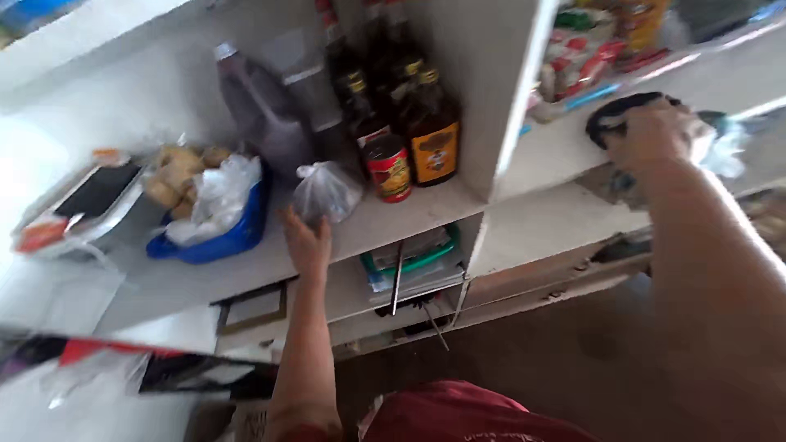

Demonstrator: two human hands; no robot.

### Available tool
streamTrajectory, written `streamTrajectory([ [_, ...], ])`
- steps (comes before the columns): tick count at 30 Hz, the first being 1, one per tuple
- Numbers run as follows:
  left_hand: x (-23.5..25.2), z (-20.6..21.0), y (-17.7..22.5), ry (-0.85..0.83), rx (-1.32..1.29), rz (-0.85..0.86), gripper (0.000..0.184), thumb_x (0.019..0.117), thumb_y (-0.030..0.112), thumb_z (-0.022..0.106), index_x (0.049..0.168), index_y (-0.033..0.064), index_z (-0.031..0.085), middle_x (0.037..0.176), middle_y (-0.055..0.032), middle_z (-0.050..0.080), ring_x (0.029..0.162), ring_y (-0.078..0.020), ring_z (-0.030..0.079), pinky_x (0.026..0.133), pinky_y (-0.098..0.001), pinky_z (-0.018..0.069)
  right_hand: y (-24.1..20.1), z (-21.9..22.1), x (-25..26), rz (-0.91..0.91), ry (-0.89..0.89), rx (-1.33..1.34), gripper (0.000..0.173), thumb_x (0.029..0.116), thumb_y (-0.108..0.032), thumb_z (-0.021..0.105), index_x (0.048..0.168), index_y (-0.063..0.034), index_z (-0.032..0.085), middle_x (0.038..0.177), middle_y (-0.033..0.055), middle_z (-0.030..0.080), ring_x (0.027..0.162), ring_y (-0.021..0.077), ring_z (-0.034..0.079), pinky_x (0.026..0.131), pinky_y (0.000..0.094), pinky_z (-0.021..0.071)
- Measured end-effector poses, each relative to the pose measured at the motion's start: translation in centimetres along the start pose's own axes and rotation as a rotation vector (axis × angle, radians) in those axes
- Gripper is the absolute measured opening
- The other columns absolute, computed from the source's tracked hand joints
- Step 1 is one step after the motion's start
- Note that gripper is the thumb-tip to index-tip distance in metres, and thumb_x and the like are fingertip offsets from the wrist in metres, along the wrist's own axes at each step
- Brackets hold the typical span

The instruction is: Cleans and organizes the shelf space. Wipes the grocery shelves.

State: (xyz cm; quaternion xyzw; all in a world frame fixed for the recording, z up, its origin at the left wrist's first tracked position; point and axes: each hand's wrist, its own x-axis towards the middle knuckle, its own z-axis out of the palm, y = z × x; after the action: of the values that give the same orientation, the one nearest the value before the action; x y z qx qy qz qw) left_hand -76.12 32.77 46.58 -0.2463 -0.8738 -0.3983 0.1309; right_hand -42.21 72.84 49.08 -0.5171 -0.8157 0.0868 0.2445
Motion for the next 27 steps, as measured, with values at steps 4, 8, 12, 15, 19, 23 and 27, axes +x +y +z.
streamTrajectory([
  [4, 0.3, -0.5, 0.9, -0.106, -0.053, -0.070, 0.077, 0.1012, 0.033, 0.063, 0.161, 0.0056, 0.023, 0.145, -0.0268, 0.055, 0.129, -0.0424, 0.058, 0.106, -0.0608, 0.0465, -5.3, 2.3, -7.2, -0.337, 0.022, 0.045, 0.028, 0.1028, -0.018, 0.058, 0.117, 0.0049, 0.064, 0.128, 0.0318, 0.059, 0.120, 0.0581, 0.053, 0.091, 0.0771, 0.0409],
  [8, 0.4, -0.4, 0.1, -0.102, -0.132, 0.028, 0.073, 0.1016, 0.028, 0.062, 0.160, 0.0036, 0.027, 0.143, -0.0243, 0.057, 0.129, -0.0381, 0.059, 0.108, -0.0559, 0.0469, -7.3, 2.3, -11.2, -0.538, -0.096, 0.156, 0.024, 0.1015, -0.017, 0.059, 0.113, 0.0024, 0.066, 0.124, 0.0270, 0.063, 0.114, 0.0535, 0.059, 0.086, 0.0767, 0.0443],
  [12, 0.6, -0.1, -0.9, -0.114, -0.217, 0.127, 0.071, 0.1007, 0.025, 0.064, 0.158, -0.0002, 0.029, 0.136, -0.0211, 0.064, 0.118, -0.0341, 0.067, 0.101, -0.0525, 0.0540, -5.0, 0.9, -12.2, -0.616, -0.326, 0.349, 0.045, 0.0988, -0.038, 0.056, 0.121, 0.0005, 0.066, 0.110, 0.0246, 0.068, 0.098, 0.0362, 0.068, 0.085, 0.0619, 0.0520],
  [15, 0.6, -0.3, -0.7, -0.120, -0.210, 0.115, 0.075, 0.0985, 0.027, 0.066, 0.158, 0.0004, 0.029, 0.135, -0.0204, 0.065, 0.117, -0.0351, 0.067, 0.100, -0.0539, 0.0540, -8.3, -0.6, -14.6, -0.755, -0.462, 0.640, 0.039, 0.0953, -0.029, 0.060, 0.122, -0.0011, 0.066, 0.109, 0.0065, 0.071, 0.097, -0.0004, 0.065, 0.089, 0.0221, 0.0542],
  [19, 0.1, 0.4, -1.4, 0.032, -0.343, 0.250, 0.057, 0.0980, 0.016, 0.064, 0.147, -0.0058, 0.045, 0.136, -0.0246, 0.061, 0.122, -0.0332, 0.065, 0.103, -0.0474, 0.0537, -15.5, 0.6, -17.0, -0.988, -0.532, 1.026, 0.029, 0.0989, -0.032, 0.063, 0.123, -0.0180, 0.070, 0.119, -0.0092, 0.071, 0.106, -0.0012, 0.065, 0.093, 0.0210, 0.0552],
  [23, -2.6, -2.3, -3.2, 0.091, -0.483, 0.486, 0.031, 0.0994, 0.001, 0.049, 0.125, -0.0123, 0.059, 0.146, -0.0270, 0.052, 0.136, -0.0320, 0.053, 0.113, -0.0413, 0.0455, -23.7, 0.2, -19.4, -1.074, -0.295, 1.128, 0.026, 0.0992, -0.030, 0.065, 0.121, -0.0181, 0.069, 0.125, -0.0094, 0.068, 0.113, 0.0028, 0.064, 0.098, 0.0257, 0.0547],
  [27, -4.6, -5.7, -9.1, 0.215, -0.431, 0.543, 0.020, 0.0974, -0.002, 0.051, 0.108, -0.0104, 0.065, 0.139, -0.0265, 0.056, 0.129, -0.0306, 0.057, 0.107, -0.0392, 0.0503, -32.2, 1.2, -21.5, -1.248, 0.173, 0.843, 0.032, 0.0995, -0.019, 0.060, 0.116, 0.0089, 0.064, 0.122, 0.0244, 0.064, 0.112, 0.0265, 0.063, 0.098, 0.0375, 0.0507],
])
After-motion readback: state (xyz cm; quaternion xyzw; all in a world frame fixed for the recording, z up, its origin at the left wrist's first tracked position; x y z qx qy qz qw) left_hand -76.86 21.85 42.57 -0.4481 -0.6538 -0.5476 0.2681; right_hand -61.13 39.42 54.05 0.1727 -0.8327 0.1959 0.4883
